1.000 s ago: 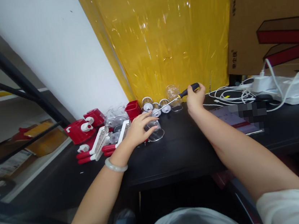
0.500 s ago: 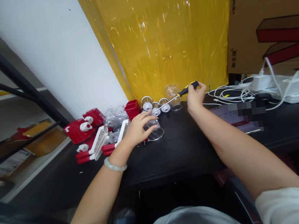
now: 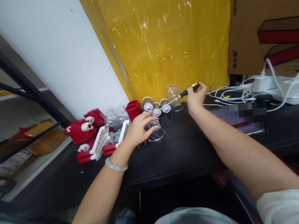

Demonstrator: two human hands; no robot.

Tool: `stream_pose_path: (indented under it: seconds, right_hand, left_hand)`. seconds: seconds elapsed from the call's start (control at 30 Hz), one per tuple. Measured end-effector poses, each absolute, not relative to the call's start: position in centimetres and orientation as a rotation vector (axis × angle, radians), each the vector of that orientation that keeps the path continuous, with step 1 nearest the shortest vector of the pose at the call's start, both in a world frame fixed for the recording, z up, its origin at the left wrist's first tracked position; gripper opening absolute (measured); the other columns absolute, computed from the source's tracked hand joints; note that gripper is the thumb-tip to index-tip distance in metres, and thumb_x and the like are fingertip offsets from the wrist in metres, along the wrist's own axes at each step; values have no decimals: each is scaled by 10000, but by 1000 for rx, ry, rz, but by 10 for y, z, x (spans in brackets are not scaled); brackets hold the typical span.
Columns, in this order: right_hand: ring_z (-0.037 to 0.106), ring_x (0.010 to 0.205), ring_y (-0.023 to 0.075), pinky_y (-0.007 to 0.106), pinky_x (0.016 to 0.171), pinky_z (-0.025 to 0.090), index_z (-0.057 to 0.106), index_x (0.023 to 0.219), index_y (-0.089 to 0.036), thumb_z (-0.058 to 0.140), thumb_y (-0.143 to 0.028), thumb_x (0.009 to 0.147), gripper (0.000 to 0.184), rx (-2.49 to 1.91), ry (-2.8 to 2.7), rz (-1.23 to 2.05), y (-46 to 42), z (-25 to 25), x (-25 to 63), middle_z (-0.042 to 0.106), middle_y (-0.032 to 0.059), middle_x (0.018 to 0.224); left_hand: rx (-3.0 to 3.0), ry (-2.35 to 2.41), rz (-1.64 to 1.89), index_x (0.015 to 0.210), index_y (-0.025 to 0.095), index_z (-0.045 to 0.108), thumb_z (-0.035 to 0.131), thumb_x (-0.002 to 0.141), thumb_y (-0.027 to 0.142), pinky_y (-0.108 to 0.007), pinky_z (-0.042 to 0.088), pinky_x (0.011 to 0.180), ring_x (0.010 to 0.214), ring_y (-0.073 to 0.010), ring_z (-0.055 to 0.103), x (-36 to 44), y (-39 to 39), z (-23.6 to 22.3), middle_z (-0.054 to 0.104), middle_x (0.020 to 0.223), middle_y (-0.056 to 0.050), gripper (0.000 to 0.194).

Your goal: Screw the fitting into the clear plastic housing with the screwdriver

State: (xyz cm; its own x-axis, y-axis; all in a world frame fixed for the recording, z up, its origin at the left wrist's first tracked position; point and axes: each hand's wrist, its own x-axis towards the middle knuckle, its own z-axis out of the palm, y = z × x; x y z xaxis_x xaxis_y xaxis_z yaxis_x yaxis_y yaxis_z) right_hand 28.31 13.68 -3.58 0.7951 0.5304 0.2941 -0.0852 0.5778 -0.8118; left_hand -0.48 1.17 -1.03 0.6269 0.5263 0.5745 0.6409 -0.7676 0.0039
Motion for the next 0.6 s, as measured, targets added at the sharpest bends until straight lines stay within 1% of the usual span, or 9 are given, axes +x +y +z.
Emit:
stream_pose_path:
  seconds: [0.07,0.17,0.37,0.43,0.6]
  right_hand:
    - [687,765,141,344,791,626,450,1231,-247,614,-233,874,393,-921,-511,418,134,-33,282,623,-35,919]
    - [708,831,145,341,842,628,486,1234,-246,624,-216,861,398,-934,-512,439,129,-27,281,642,-29,931]
    - [714,872,151,368,862,634,504,1231,-253,614,-228,850,397,-930,-504,430,130,-27,282,647,-14,962]
    - [713,873,154,367,848,635,511,1226,-252,622,-243,845,398,-916,-504,423,133,-29,284,647,-9,965]
    - [713,888,169,339,734,627,513,1233,-273,655,-355,830,435,-908,-525,443,137,-33,287,634,-9,965]
  left_hand:
    - [-2648,-955,-832,1281,254,722,727,985,355,-590,484,1156,1399,-333,599,-5,12,-10,619,1518,-150,313]
    - [-2644,-963,-828,1277,247,725,725,985,352,-585,483,1160,1401,-337,596,-5,11,-10,621,1515,-155,310]
    - [-2648,-969,-837,1282,269,716,733,980,362,-590,484,1160,1404,-327,594,-5,11,-10,616,1523,-135,317]
    - [-2643,-969,-836,1281,268,716,736,978,359,-589,484,1159,1406,-327,592,-5,11,-10,615,1524,-136,317]
    - [-2644,-978,-831,1277,258,722,739,978,356,-580,485,1158,1398,-328,600,-4,11,-10,618,1521,-145,315]
